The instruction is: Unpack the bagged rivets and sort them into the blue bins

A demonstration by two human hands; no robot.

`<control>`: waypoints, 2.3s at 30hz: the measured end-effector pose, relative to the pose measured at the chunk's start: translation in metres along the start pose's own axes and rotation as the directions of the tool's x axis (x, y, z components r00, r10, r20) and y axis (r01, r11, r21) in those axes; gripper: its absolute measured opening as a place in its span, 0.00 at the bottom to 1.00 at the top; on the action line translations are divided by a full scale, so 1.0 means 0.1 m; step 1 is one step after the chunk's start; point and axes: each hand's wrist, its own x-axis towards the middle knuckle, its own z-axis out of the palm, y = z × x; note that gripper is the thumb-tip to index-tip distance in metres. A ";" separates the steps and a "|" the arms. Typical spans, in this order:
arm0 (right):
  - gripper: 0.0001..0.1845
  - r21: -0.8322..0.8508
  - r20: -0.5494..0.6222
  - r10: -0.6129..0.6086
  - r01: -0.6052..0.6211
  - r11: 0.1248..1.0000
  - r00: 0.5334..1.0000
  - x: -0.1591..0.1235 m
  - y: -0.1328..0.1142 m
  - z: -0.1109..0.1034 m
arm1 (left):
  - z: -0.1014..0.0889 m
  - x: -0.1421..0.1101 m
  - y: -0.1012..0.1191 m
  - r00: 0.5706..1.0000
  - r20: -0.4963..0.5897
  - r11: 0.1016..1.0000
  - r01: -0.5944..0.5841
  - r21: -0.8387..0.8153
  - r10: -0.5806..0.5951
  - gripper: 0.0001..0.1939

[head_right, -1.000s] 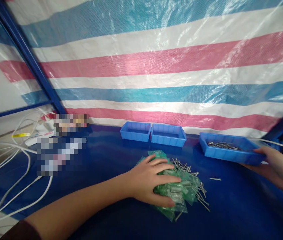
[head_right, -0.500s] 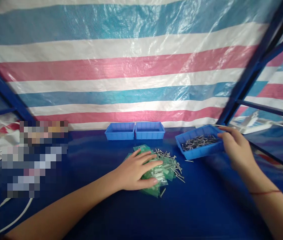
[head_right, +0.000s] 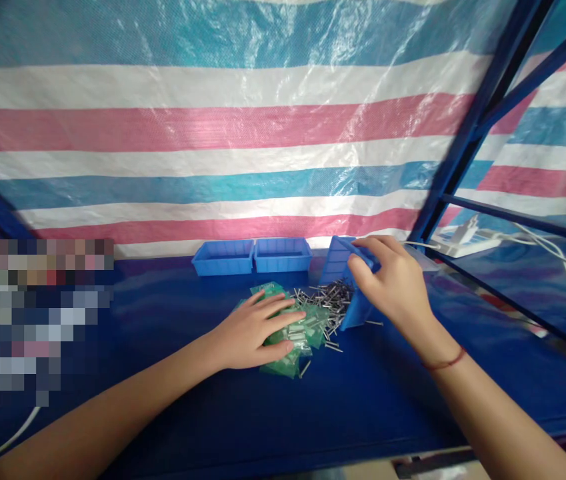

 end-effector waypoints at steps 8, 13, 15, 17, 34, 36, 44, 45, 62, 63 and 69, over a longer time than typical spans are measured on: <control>0.16 -0.010 -0.052 -0.077 0.077 0.997 0.996 0.17 -0.25 0.06 | 0.04 -0.02 -0.02 0.999 -0.051 1.000 0.003 -0.027 -0.004 0.26; 0.14 0.022 -0.068 -0.159 0.160 0.987 0.985 0.25 -0.43 0.12 | 0.06 -0.01 -0.03 0.979 -0.205 0.997 -0.012 -0.082 -0.005 0.22; 0.13 0.040 -0.095 -0.179 0.183 0.982 0.979 0.25 -0.49 0.17 | 0.07 -0.01 -0.03 0.966 -0.257 0.995 -0.003 -0.102 -0.023 0.22; 0.11 0.071 -0.134 -0.212 0.223 0.972 0.968 0.24 -0.54 0.22 | 0.07 -0.01 -0.04 0.963 -0.268 0.993 0.007 -0.121 -0.039 0.24; 0.11 0.126 -0.184 -0.591 0.615 0.778 0.786 0.24 -0.68 0.38 | 0.07 0.02 -0.05 0.979 -0.199 0.998 0.032 -0.058 -0.043 0.39; 0.11 0.126 -0.197 -0.609 0.636 0.762 0.768 0.23 -0.68 0.37 | 0.08 0.04 -0.05 0.975 -0.222 0.999 0.007 -0.035 -0.014 0.41; 0.11 0.116 -0.168 -0.755 0.773 0.624 0.634 0.17 -0.73 0.35 | 0.05 0.10 -0.04 0.991 -0.131 0.999 0.003 -0.037 -0.008 0.32; 0.11 0.108 -0.158 -0.774 0.790 0.603 0.613 0.17 -0.74 0.35 | 0.06 0.10 -0.04 0.990 -0.141 0.999 0.008 -0.041 -0.013 0.32; 0.12 0.054 0.002 -0.766 0.765 0.642 0.643 0.27 -0.61 0.20 | 0.12 0.05 -0.05 0.974 -0.226 0.999 -0.027 -0.033 0.019 0.32; 0.12 0.029 0.002 -0.763 0.763 0.646 0.647 0.28 -0.60 0.18 | 0.11 0.05 -0.04 0.974 -0.227 0.999 -0.027 -0.039 0.018 0.31; 0.12 -0.038 -0.016 -0.745 0.744 0.667 0.667 0.34 -0.53 0.14 | 0.08 0.06 -0.03 0.975 -0.222 0.997 -0.017 -0.080 -0.001 0.28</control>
